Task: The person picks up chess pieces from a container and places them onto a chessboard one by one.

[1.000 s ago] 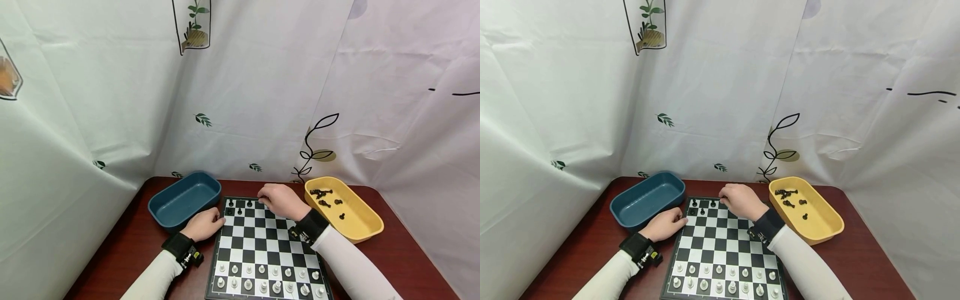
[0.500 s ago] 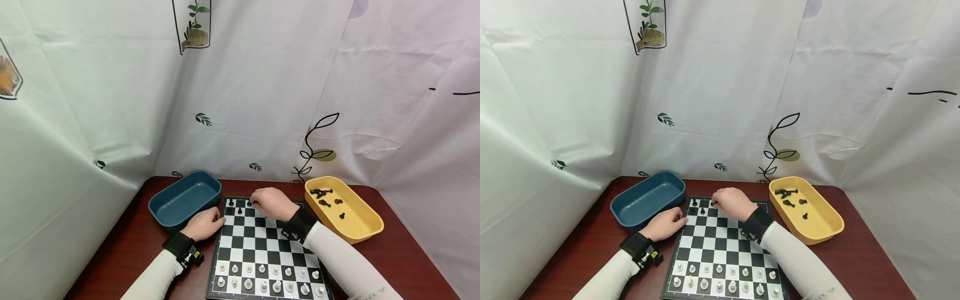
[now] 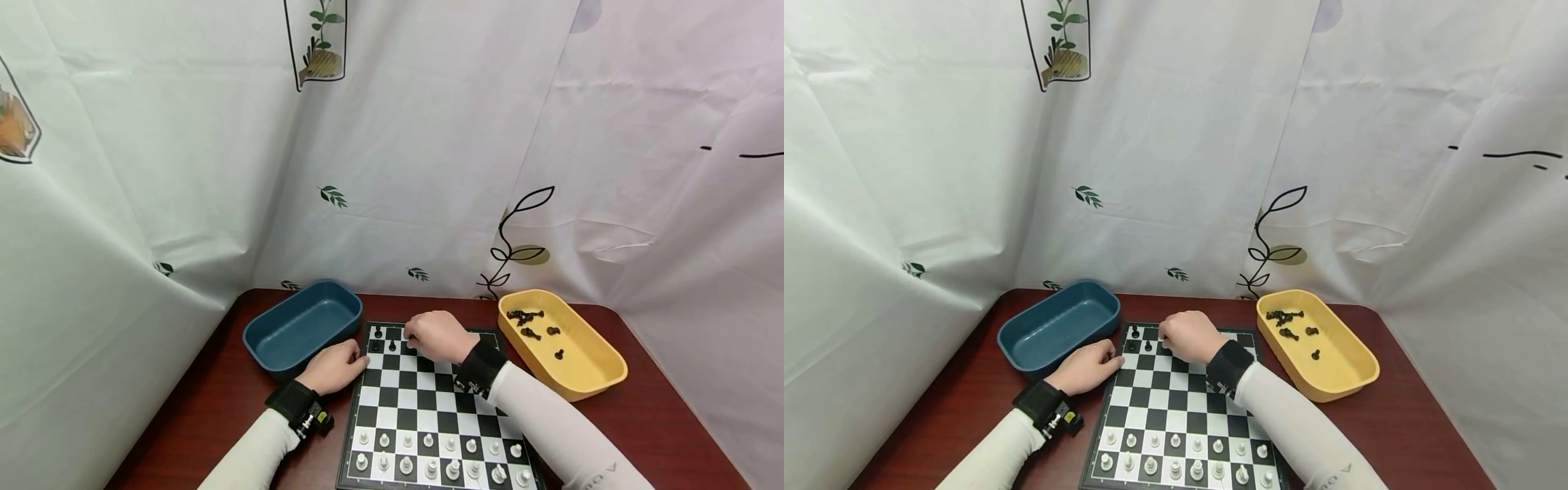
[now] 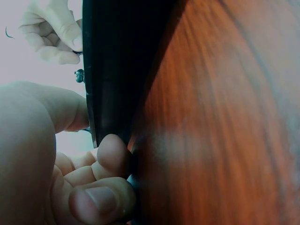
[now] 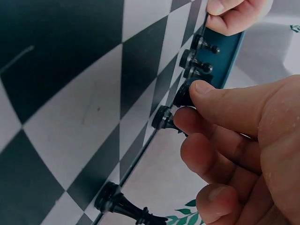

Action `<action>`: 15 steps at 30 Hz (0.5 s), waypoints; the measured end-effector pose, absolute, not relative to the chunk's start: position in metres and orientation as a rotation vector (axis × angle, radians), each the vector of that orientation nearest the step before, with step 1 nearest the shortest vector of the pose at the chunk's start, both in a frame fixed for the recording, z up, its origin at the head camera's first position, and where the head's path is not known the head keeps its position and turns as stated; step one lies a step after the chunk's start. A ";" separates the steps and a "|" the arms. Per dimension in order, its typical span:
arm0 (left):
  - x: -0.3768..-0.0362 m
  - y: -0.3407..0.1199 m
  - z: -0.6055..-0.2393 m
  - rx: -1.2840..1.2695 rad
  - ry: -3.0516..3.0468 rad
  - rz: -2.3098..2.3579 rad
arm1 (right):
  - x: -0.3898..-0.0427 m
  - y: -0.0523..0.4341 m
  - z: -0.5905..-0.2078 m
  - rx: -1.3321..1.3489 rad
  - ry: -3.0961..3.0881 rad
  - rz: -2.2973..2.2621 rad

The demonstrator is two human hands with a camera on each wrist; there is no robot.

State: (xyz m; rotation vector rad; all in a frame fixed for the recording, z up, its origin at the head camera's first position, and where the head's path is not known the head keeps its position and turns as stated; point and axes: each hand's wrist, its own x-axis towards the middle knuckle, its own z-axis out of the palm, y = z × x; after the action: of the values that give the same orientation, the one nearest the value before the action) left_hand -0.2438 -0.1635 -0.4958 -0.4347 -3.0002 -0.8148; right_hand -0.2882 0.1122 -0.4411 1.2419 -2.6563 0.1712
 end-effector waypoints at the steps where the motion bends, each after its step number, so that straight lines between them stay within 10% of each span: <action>1: -0.244 -0.164 -0.496 -0.434 -3.001 -0.813 | -0.288 0.112 -0.442 1.245 -2.650 0.164; 15: -0.244 -0.163 -0.496 -0.436 -2.999 -0.836 | -0.291 0.106 -0.450 1.264 -2.651 0.130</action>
State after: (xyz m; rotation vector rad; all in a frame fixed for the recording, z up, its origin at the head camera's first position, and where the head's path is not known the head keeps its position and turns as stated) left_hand -0.2442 -0.1634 -0.4958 -0.4357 -2.9986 -0.8357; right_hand -0.2910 0.1058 -0.4496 1.2644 -2.6511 0.1298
